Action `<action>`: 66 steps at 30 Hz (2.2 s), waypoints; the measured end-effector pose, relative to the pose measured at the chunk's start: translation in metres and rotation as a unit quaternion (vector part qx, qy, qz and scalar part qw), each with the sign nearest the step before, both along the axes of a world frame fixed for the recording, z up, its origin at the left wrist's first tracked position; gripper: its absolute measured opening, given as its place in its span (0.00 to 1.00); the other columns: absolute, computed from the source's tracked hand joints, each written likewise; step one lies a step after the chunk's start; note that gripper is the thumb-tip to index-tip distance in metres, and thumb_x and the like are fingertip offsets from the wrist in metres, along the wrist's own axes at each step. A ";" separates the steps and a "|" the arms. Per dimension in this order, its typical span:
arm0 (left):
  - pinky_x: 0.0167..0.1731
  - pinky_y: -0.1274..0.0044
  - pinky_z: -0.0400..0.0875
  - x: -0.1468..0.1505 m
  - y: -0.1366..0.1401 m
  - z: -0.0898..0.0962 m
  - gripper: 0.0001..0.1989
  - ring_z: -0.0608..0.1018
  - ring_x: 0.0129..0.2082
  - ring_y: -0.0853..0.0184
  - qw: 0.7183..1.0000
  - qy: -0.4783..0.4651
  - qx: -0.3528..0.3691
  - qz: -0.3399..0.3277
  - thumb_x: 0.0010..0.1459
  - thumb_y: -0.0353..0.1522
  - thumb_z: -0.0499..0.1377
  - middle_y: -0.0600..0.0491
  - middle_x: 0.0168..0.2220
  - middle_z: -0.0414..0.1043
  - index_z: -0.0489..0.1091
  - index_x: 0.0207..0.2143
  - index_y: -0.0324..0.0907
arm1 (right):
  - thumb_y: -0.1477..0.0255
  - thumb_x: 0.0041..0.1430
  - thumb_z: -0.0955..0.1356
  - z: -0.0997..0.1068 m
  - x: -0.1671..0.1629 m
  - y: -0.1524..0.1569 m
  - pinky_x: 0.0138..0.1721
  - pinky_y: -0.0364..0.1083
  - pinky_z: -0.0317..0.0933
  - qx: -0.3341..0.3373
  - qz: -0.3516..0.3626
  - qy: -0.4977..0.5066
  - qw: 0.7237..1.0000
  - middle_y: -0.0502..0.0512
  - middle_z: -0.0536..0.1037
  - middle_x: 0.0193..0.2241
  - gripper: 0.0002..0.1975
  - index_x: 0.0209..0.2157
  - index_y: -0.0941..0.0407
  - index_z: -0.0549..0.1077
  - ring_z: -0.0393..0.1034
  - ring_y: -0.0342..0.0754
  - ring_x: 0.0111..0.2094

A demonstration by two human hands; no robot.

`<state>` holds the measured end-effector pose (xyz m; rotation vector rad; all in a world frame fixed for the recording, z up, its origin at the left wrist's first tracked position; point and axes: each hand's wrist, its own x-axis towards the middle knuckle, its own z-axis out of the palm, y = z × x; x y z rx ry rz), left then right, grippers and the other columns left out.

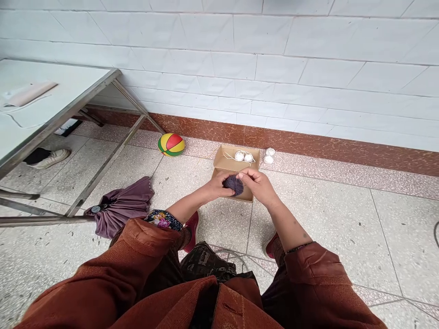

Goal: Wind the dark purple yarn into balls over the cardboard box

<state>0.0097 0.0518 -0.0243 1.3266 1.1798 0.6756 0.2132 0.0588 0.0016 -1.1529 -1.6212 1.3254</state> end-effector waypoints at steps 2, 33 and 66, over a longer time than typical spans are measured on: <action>0.56 0.62 0.65 0.001 -0.002 0.003 0.44 0.73 0.52 0.56 0.994 -0.059 -0.032 -0.085 0.44 0.31 0.69 0.46 0.51 0.70 0.62 0.65 0.45 | 0.55 0.62 0.68 -0.006 0.003 0.004 0.36 0.46 0.61 0.006 -0.031 -0.005 1.000 0.50 0.73 0.28 0.16 0.33 0.54 0.75 0.64 0.46 0.30; 0.42 0.74 0.69 0.018 0.004 -0.014 0.29 0.74 0.46 0.62 0.989 -0.096 -0.115 0.014 0.44 0.31 0.64 0.49 0.48 0.74 0.72 0.53 0.41 | 0.66 0.65 0.67 -0.022 0.018 -0.001 0.40 0.48 0.63 0.156 0.044 -0.133 0.978 0.54 0.76 0.32 0.09 0.33 0.52 0.77 0.70 0.50 0.35; 0.48 0.68 0.70 -0.059 -0.052 -0.041 0.35 0.74 0.49 0.57 0.981 -0.154 -0.119 -0.023 0.42 0.28 0.67 0.46 0.50 0.73 0.71 0.56 0.40 | 0.58 0.58 0.69 -0.037 -0.077 -0.031 0.43 0.49 0.62 0.079 -0.042 -0.091 0.992 0.53 0.76 0.31 0.13 0.30 0.54 0.76 0.69 0.49 0.36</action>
